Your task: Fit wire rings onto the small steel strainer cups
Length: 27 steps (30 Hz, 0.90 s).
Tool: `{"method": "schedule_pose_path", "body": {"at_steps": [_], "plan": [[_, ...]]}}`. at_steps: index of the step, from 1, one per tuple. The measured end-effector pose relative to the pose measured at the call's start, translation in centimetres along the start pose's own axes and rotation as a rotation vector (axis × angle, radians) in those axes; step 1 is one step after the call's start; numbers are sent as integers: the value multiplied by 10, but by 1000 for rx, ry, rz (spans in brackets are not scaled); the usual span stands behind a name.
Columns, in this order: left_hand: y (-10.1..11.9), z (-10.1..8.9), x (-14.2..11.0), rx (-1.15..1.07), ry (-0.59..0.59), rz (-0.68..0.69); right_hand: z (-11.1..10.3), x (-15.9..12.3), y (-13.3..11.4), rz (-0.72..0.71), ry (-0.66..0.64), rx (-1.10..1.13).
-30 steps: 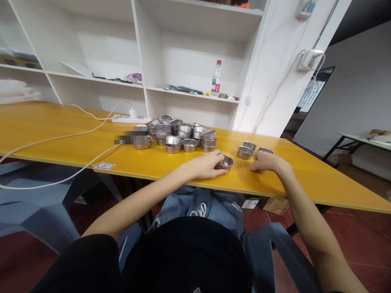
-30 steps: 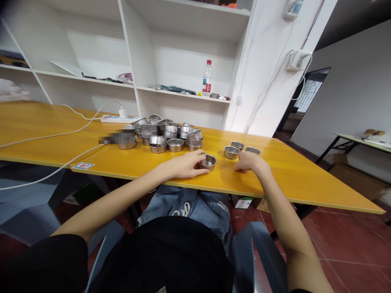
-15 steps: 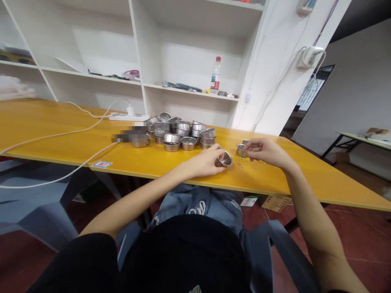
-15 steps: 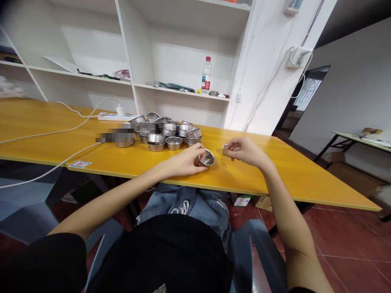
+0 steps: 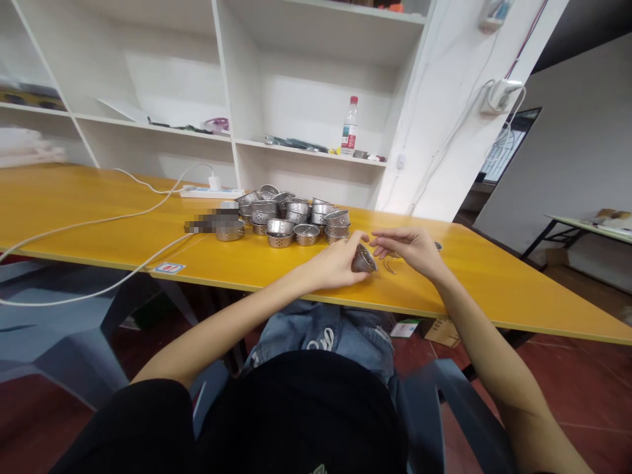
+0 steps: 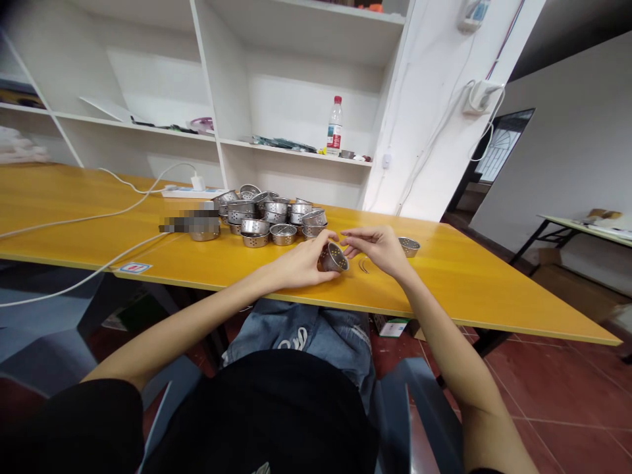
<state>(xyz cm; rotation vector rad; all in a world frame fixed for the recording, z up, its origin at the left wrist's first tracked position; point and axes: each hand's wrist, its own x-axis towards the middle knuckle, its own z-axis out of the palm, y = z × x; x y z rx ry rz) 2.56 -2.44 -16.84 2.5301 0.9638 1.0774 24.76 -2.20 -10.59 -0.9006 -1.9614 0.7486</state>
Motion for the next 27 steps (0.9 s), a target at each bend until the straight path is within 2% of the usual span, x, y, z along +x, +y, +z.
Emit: {"method": "schedule_pose_path", "body": {"at_steps": [12, 18, 27], "plan": [[0, 0, 0, -12, -7, 26, 8, -6, 12, 91, 84, 58], [1, 0, 0, -26, -7, 29, 8, -5, 15, 156, 104, -45], [1, -1, 0, -20, -18, 23, 10, -6, 10, 148, 140, -105]]}}
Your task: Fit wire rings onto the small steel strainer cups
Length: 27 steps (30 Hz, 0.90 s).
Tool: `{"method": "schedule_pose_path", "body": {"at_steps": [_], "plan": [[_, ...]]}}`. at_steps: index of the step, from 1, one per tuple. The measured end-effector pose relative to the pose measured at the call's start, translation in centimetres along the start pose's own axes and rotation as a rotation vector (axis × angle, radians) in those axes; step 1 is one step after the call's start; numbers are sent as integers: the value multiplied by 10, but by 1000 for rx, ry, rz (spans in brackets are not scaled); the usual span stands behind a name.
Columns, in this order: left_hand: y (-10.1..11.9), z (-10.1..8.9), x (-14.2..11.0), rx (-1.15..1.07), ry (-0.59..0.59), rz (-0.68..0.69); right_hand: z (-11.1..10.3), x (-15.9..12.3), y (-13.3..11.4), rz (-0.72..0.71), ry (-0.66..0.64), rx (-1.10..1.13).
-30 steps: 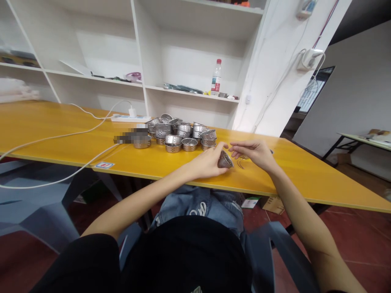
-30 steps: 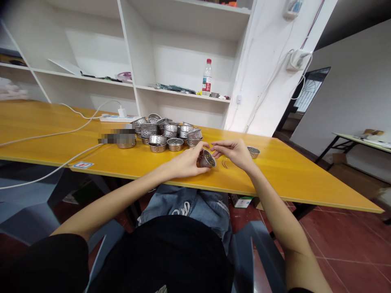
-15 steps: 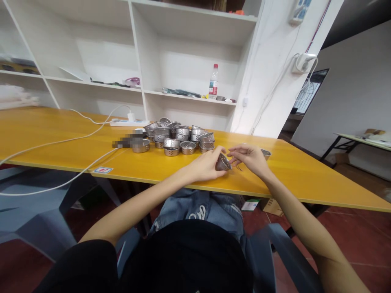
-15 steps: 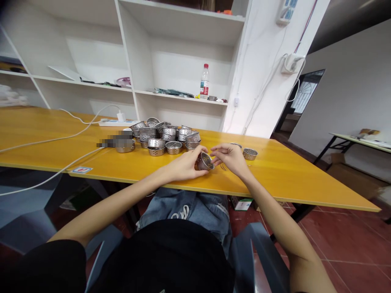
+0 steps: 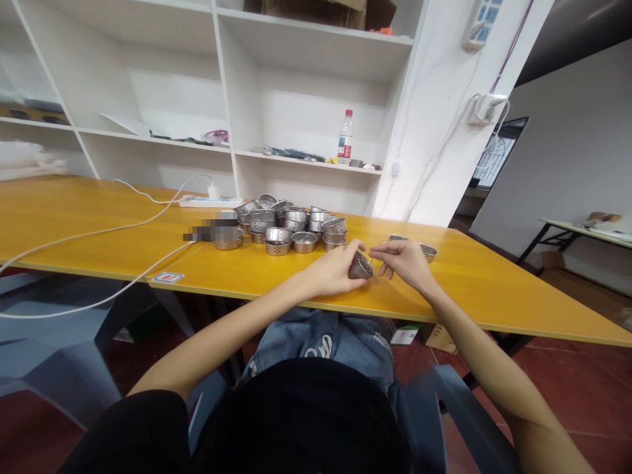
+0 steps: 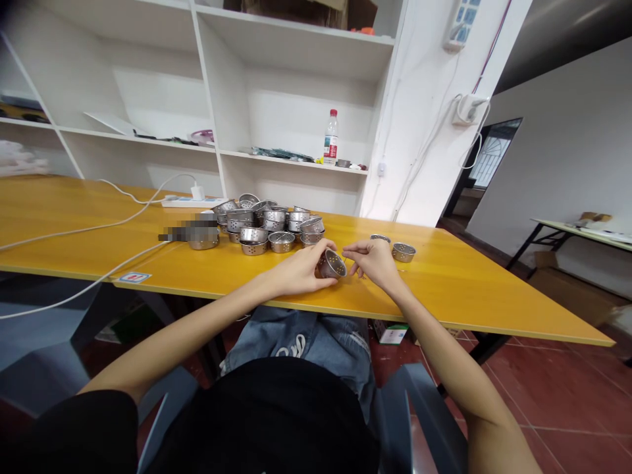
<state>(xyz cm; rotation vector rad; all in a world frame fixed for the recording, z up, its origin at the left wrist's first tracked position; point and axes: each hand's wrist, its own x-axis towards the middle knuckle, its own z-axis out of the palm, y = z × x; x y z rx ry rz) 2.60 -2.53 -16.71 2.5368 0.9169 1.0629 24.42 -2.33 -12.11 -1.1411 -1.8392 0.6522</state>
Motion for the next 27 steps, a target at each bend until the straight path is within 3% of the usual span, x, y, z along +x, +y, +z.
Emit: {"method": "schedule_pose_path", "body": {"at_steps": [20, 27], "plan": [[1, -1, -1, 18, -5, -9, -4, 1, 3, -38, 3, -32], [0, -1, 0, 27, 2, 4, -4, 1, 7, -107, 3, -172]]}}
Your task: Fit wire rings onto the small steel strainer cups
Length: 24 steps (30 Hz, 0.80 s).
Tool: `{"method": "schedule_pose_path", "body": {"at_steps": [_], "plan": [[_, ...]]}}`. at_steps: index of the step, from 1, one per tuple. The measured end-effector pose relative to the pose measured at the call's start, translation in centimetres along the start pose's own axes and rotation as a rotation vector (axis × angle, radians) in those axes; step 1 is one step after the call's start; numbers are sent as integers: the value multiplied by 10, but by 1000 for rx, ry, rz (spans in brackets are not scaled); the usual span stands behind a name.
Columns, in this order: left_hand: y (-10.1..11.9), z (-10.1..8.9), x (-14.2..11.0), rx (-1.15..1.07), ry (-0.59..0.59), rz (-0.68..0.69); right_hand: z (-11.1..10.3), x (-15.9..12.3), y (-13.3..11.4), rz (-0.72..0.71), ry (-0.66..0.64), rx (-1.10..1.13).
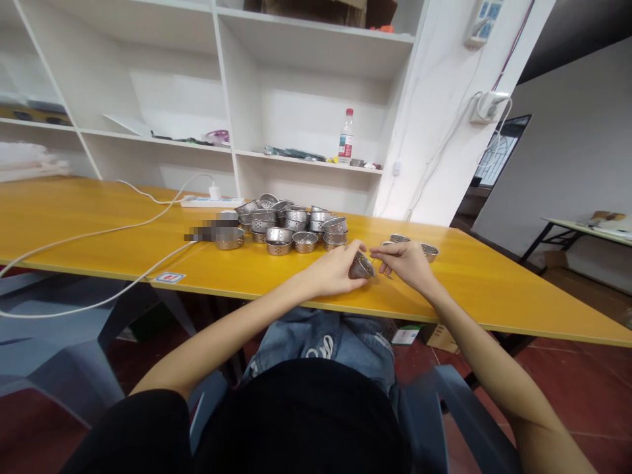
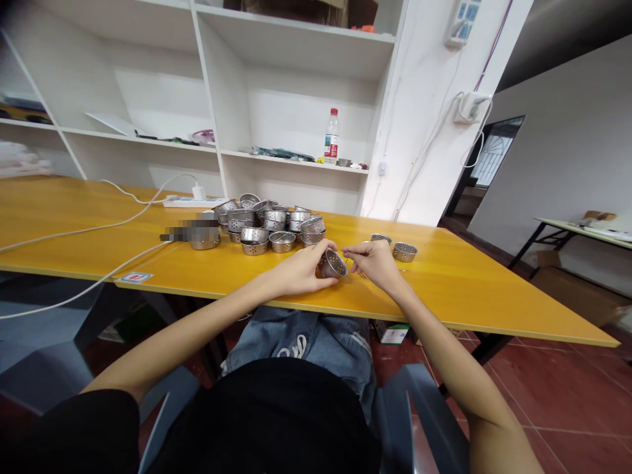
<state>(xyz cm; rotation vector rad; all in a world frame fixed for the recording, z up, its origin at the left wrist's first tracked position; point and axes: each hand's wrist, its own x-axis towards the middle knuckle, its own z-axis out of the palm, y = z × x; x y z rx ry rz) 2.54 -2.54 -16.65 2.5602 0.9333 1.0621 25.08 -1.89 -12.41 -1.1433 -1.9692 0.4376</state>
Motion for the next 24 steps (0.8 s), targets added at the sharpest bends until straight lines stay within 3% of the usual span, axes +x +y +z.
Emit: {"method": "schedule_pose_path", "body": {"at_steps": [8, 24], "plan": [[-1, 2, 2, -29, 26, -54, -1, 5, 11, -501, -42, -340], [0, 0, 6, -27, 50, -85, 10, 9, 14, -646, -86, -662]]}}
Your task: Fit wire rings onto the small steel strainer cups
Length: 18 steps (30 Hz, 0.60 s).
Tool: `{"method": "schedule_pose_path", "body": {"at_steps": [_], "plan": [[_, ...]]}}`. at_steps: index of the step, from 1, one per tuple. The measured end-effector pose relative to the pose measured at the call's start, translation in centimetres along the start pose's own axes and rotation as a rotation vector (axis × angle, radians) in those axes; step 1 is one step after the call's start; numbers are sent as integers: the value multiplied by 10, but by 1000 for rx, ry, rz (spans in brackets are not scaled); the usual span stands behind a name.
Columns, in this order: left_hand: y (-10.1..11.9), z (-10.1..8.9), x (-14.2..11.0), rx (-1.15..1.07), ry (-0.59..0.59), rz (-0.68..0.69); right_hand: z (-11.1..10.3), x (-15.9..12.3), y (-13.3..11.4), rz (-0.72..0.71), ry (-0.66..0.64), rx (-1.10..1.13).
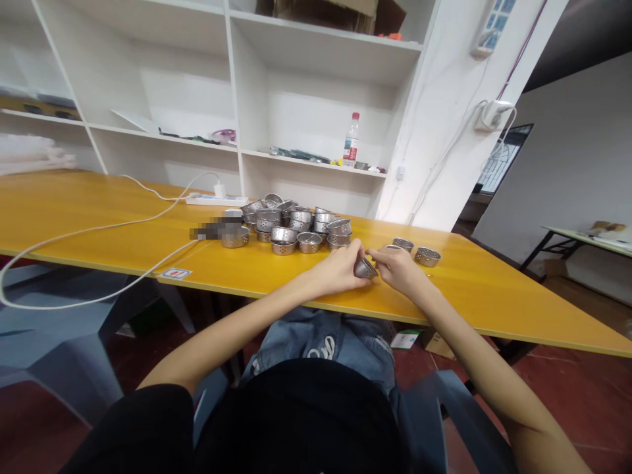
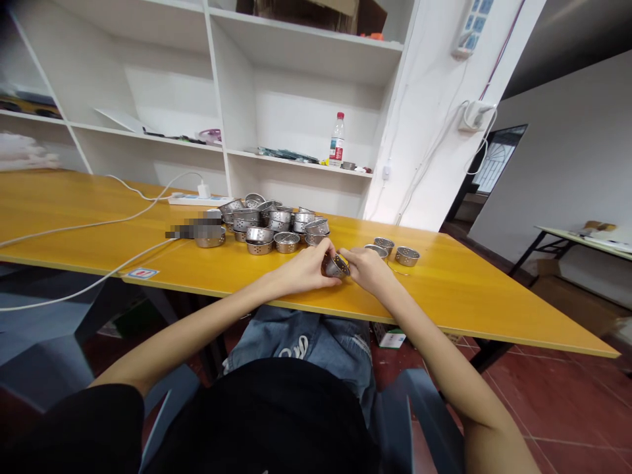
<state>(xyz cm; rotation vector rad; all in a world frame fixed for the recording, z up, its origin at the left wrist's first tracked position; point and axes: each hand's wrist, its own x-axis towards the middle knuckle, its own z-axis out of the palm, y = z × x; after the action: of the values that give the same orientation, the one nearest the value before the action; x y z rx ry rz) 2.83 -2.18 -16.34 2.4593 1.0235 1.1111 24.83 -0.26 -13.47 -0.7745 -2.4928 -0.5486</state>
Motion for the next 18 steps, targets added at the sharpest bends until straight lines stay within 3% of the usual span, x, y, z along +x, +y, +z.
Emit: {"method": "schedule_pose_path", "body": {"at_steps": [18], "plan": [[3, -1, -3, 99, -30, 44, 2, 0, -2, 21, -106, -110]]}}
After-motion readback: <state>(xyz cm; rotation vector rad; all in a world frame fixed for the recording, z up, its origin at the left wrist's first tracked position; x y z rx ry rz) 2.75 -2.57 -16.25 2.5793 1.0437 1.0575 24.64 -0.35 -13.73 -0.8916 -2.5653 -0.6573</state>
